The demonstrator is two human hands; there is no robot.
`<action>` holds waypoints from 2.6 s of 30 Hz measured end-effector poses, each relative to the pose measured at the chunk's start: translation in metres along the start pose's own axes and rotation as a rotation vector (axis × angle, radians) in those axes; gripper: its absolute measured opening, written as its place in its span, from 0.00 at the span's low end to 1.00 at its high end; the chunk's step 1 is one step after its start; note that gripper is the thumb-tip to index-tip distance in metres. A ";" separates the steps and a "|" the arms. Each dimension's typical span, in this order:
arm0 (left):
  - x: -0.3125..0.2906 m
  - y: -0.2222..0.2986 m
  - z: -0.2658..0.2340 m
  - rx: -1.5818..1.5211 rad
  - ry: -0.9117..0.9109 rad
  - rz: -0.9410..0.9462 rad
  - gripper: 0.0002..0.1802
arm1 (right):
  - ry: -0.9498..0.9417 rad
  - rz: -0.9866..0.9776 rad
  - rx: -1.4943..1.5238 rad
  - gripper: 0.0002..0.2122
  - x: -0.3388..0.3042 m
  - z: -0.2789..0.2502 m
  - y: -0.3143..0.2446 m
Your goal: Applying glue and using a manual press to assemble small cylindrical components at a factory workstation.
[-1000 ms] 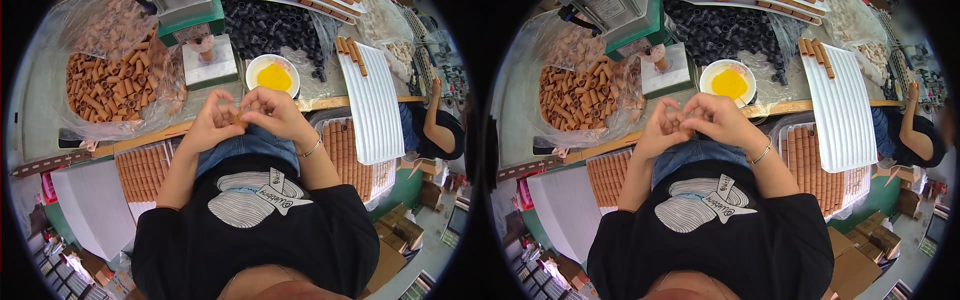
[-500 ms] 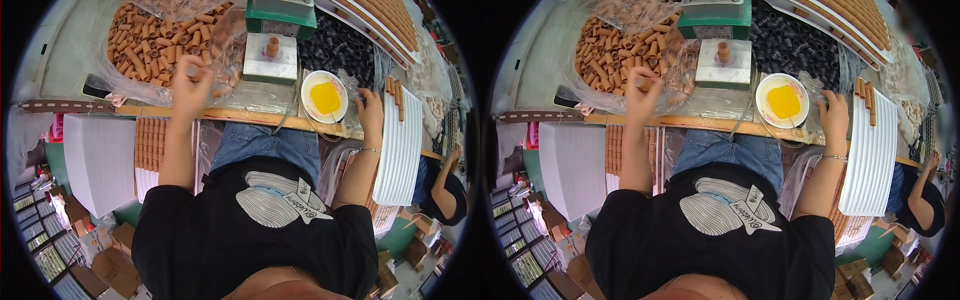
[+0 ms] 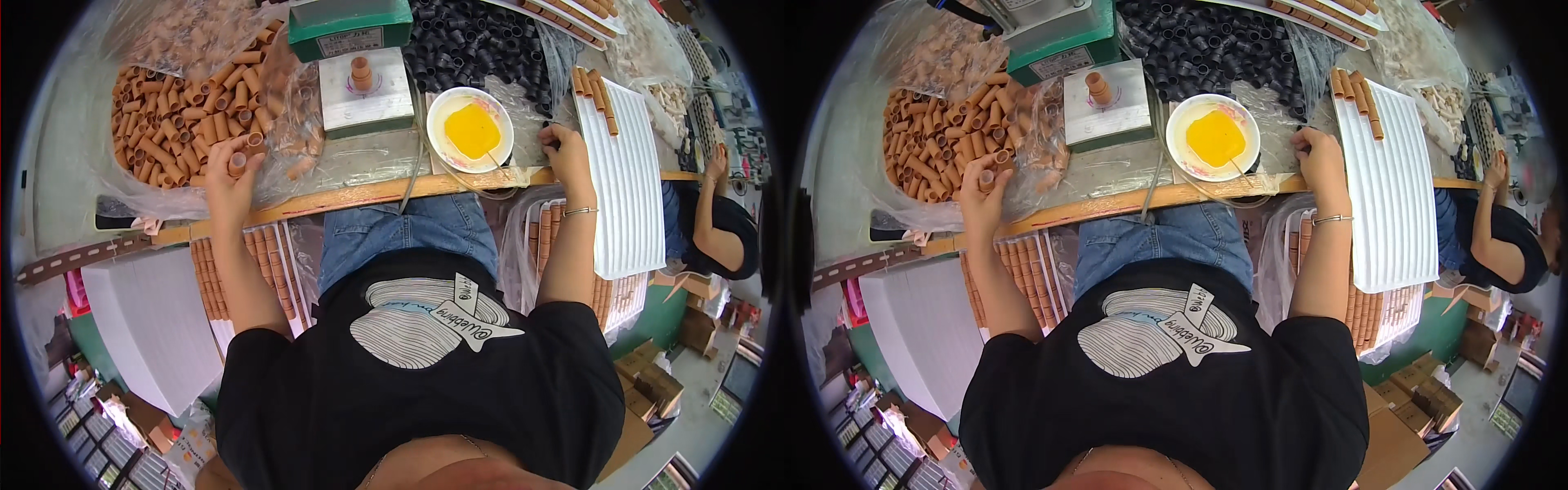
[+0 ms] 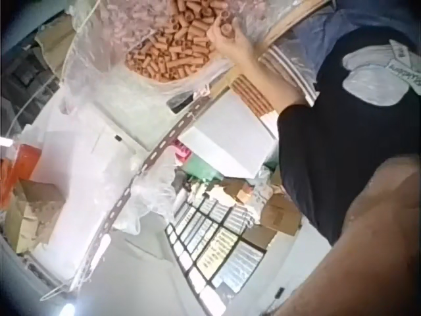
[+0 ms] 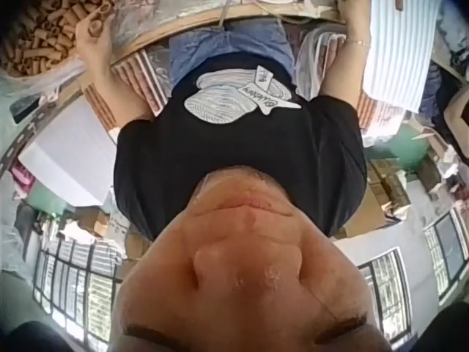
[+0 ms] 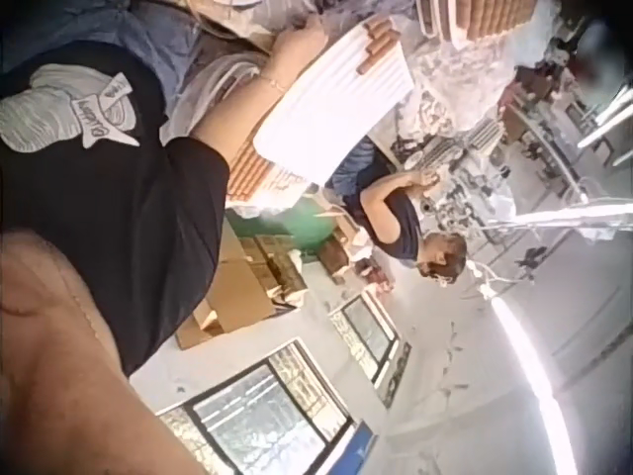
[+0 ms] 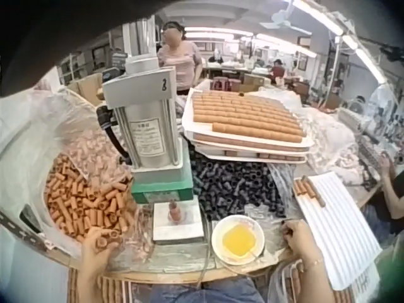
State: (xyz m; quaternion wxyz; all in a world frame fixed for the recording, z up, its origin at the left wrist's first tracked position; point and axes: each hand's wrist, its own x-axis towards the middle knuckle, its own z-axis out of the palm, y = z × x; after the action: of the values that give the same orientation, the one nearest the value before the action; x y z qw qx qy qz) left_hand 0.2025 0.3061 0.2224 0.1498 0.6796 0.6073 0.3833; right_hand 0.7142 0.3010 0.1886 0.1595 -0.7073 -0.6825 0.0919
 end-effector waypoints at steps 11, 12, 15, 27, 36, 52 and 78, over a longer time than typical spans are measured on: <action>-0.026 0.085 0.062 -0.763 -0.333 -0.016 0.14 | -0.144 0.323 0.855 0.07 -0.004 0.008 -0.008; -0.029 0.089 0.068 -0.773 -0.357 -0.033 0.14 | -0.136 0.332 0.794 0.08 -0.003 0.009 -0.007; -0.037 0.096 0.076 -0.859 -0.440 -0.035 0.15 | -0.009 0.184 0.607 0.08 -0.002 0.021 0.000; -0.035 0.095 0.092 -0.949 -0.545 -0.095 0.15 | 0.049 0.197 0.349 0.08 -0.011 -0.002 -0.004; -0.051 0.088 0.092 -0.937 -0.539 -0.139 0.16 | 0.081 0.319 0.513 0.06 -0.018 0.007 0.000; -0.038 0.094 0.095 -0.752 -0.512 -0.141 0.16 | 0.345 -0.205 0.501 0.04 -0.029 -0.011 -0.067; -0.027 0.133 0.130 -0.542 -0.355 0.150 0.15 | 0.286 -0.627 0.376 0.05 -0.019 -0.037 -0.133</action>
State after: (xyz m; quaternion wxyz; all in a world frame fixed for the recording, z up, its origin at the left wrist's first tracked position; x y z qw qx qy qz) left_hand 0.3891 0.2856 0.2165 0.4001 0.7140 0.3959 0.4164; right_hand 0.6012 0.2807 0.2680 0.4000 -0.4285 -0.8078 0.0625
